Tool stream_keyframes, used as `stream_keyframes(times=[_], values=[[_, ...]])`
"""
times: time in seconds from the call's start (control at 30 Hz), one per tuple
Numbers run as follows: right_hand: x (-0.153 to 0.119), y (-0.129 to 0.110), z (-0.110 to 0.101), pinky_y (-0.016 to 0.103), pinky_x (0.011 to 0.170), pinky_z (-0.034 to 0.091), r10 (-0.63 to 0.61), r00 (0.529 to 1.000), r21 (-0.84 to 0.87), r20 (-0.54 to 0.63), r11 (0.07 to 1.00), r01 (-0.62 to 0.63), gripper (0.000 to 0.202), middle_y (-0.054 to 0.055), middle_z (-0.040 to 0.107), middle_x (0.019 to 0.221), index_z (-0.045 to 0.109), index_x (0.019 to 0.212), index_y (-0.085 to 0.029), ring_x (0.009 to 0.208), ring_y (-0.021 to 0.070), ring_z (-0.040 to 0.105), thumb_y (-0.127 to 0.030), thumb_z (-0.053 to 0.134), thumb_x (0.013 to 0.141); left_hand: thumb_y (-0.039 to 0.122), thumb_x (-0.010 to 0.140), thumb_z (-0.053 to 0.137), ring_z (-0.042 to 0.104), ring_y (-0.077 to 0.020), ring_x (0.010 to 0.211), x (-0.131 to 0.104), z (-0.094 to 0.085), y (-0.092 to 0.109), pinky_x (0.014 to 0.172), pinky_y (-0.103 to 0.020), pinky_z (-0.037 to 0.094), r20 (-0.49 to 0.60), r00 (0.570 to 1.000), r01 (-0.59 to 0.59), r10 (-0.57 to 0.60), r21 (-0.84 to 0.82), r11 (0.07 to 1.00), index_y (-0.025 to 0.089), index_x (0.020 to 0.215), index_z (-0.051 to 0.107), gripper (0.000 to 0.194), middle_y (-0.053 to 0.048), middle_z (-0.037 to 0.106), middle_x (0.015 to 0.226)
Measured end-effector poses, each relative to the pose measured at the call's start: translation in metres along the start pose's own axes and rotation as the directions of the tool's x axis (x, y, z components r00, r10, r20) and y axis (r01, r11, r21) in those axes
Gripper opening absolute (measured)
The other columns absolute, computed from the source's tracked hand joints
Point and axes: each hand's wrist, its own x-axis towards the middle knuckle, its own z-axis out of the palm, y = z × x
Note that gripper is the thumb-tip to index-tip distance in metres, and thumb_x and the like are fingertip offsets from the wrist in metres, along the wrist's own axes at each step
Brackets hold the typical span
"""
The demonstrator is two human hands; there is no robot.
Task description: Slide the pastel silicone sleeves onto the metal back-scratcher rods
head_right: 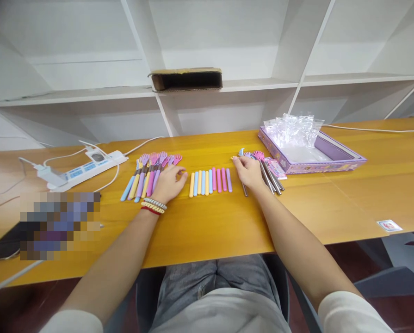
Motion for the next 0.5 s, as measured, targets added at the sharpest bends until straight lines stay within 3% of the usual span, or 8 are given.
stream_keyframes(times=[0.1,0.17,0.33,0.5], values=[[0.006,0.007,-0.003,0.026,0.057,0.033,0.049,0.994,-0.149,-0.096,0.987,-0.063,0.032,0.000,0.055,0.055,0.059,0.062,-0.017,0.056,0.0140,0.049,-0.041,0.051,0.081,0.032,0.088,0.046,0.061,-0.0180,0.082,-0.001,0.001,0.005,0.078,-0.029,0.045,0.053,0.999,0.001,0.000,-0.014,1.000,0.016,0.091,0.066,0.025,-0.007,0.067,0.088],[0.009,0.011,-0.005,0.027,0.059,0.035,0.091,0.991,-0.248,-0.097,0.962,-0.113,0.028,0.001,0.060,0.059,0.063,0.066,-0.017,0.059,0.0157,0.052,-0.039,0.053,0.079,0.035,0.089,0.045,0.061,-0.0176,0.075,-0.001,-0.001,0.007,0.072,-0.029,0.043,0.062,0.997,0.042,-0.042,0.006,0.999,0.017,0.084,0.067,0.029,-0.005,0.068,0.080],[0.009,0.013,-0.007,0.030,0.069,0.043,0.156,0.988,-0.471,0.002,0.872,-0.137,0.022,0.007,0.069,0.073,0.070,0.078,-0.019,0.073,0.0211,0.062,-0.034,0.054,0.076,0.042,0.090,0.043,0.058,-0.0164,0.062,0.000,-0.007,0.010,0.063,-0.029,0.038,0.056,0.987,0.145,-0.149,0.060,0.988,0.018,0.073,0.068,0.039,-0.004,0.067,0.066],[0.005,0.007,-0.006,0.033,0.074,0.046,0.259,0.960,-0.602,0.108,0.785,-0.144,0.027,0.011,0.071,0.084,0.072,0.084,-0.020,0.083,0.0257,0.065,-0.040,0.055,0.077,0.041,0.088,0.045,0.060,-0.0180,0.064,0.000,-0.006,0.011,0.063,-0.029,0.039,0.096,0.984,0.144,-0.151,0.072,0.987,0.019,0.077,0.070,0.035,-0.004,0.068,0.066]])
